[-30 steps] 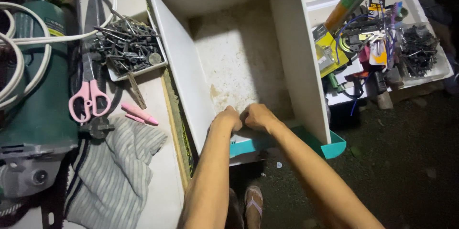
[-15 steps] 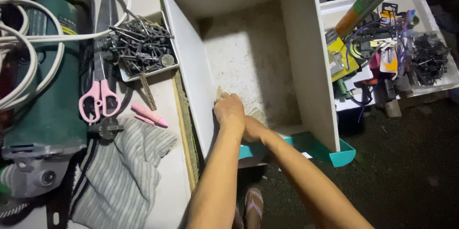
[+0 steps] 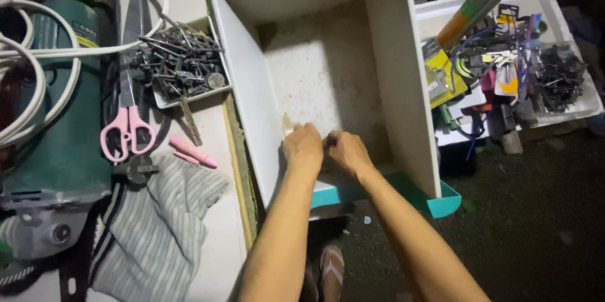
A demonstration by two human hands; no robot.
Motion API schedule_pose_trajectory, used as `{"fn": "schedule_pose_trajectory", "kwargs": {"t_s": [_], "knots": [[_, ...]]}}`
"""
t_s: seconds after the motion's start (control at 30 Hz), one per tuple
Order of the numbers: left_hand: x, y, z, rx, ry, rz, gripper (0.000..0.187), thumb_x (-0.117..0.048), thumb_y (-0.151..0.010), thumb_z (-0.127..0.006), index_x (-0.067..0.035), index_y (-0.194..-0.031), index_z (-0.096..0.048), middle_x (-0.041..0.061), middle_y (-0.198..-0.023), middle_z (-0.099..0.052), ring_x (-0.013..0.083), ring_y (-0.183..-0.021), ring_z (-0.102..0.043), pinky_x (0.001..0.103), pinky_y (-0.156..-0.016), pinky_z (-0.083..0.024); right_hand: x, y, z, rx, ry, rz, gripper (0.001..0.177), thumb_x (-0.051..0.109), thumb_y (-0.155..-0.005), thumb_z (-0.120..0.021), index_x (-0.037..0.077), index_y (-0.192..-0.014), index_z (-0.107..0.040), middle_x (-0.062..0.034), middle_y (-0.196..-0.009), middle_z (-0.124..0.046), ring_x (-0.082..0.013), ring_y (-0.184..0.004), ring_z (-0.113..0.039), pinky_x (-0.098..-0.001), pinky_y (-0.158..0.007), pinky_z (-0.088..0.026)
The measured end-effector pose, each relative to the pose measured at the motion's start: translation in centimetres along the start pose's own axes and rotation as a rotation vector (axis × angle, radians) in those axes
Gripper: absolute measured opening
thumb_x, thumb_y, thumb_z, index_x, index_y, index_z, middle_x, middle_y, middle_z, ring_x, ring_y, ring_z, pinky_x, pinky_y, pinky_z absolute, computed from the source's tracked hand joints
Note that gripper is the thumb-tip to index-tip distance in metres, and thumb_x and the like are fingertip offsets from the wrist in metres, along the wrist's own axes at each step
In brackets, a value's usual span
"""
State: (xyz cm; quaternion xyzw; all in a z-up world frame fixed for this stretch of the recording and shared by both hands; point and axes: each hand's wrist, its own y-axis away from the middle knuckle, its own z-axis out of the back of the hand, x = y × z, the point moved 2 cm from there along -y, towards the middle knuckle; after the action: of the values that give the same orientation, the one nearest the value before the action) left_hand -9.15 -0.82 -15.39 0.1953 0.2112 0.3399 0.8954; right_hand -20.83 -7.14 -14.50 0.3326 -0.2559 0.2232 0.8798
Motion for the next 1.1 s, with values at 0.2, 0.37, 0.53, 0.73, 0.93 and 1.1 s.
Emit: {"fn": "schedule_pose_trajectory", "kwargs": {"t_s": [0.2,0.37,0.53,0.73,0.93,1.1], "knots": [[2.5,-1.1,-4.7,0.316,0.016,0.047,0.030,-0.015,-0.097,-0.056,-0.004,-0.119,-0.074,0.022,-0.130,-0.066,0.0383,-0.121,-0.065,0.049,-0.095,-0.056,-2.6,-0.4,-1.5,0.253,0.127,-0.056,0.034,0.012,-0.079,-0.062,0.012,-0.110,-0.077,-0.0188,-0.107,-0.076,-0.0355,-0.099,-0.075,-0.0423,-0.088,-0.057],[1.9,-1.0,-3.2,0.222,0.093,0.104,0.028,-0.015,-0.097,-0.057,-0.003,-0.115,-0.076,0.023,-0.126,-0.069,0.0385,-0.118,-0.067,0.048,-0.093,-0.056,-3.0,-1.2,-7.0,0.311,0.123,0.188,0.030,0.021,-0.085,-0.067,0.008,-0.110,-0.076,-0.0221,-0.113,-0.073,-0.0387,-0.107,-0.071,-0.0442,-0.091,-0.055],[2.0,-1.1,-2.4,0.224,0.019,0.061,0.026,-0.012,-0.095,-0.061,-0.003,-0.112,-0.078,0.022,-0.123,-0.072,0.0369,-0.114,-0.070,0.045,-0.090,-0.059,-4.3,-1.7,-9.9,0.379,-0.220,0.116,0.034,0.028,-0.089,-0.066,0.008,-0.116,-0.069,-0.0225,-0.118,-0.073,-0.0393,-0.114,-0.068,-0.0443,-0.094,-0.053],[1.9,-0.7,-1.5,0.290,-0.062,0.034,0.025,-0.011,-0.094,-0.064,-0.004,-0.113,-0.078,0.019,-0.123,-0.072,0.0349,-0.114,-0.070,0.044,-0.087,-0.060,-1.5,-0.6,-8.1,0.444,0.043,0.317,0.037,0.026,-0.083,-0.071,0.007,-0.114,-0.071,-0.0231,-0.119,-0.072,-0.0397,-0.117,-0.066,-0.0452,-0.096,-0.050],[1.9,0.0,-0.6,0.275,-0.120,-0.004,0.024,-0.008,-0.092,-0.064,-0.005,-0.112,-0.078,0.018,-0.123,-0.072,0.0340,-0.113,-0.070,0.043,-0.087,-0.061,1.6,0.9,-6.8,0.500,0.185,0.119,0.038,0.032,-0.084,-0.070,0.007,-0.113,-0.072,-0.0212,-0.120,-0.071,-0.0387,-0.116,-0.067,-0.0454,-0.097,-0.051],[2.0,-0.3,-0.8,0.237,-0.100,0.008,0.025,-0.008,-0.095,-0.060,-0.005,-0.112,-0.078,0.017,-0.123,-0.072,0.0344,-0.113,-0.070,0.043,-0.086,-0.061,0.6,0.8,-7.2,0.423,0.170,0.089,0.039,0.036,-0.097,-0.050,0.010,-0.118,-0.070,-0.0212,-0.119,-0.071,-0.0411,-0.110,-0.068,-0.0468,-0.092,-0.052]]}}
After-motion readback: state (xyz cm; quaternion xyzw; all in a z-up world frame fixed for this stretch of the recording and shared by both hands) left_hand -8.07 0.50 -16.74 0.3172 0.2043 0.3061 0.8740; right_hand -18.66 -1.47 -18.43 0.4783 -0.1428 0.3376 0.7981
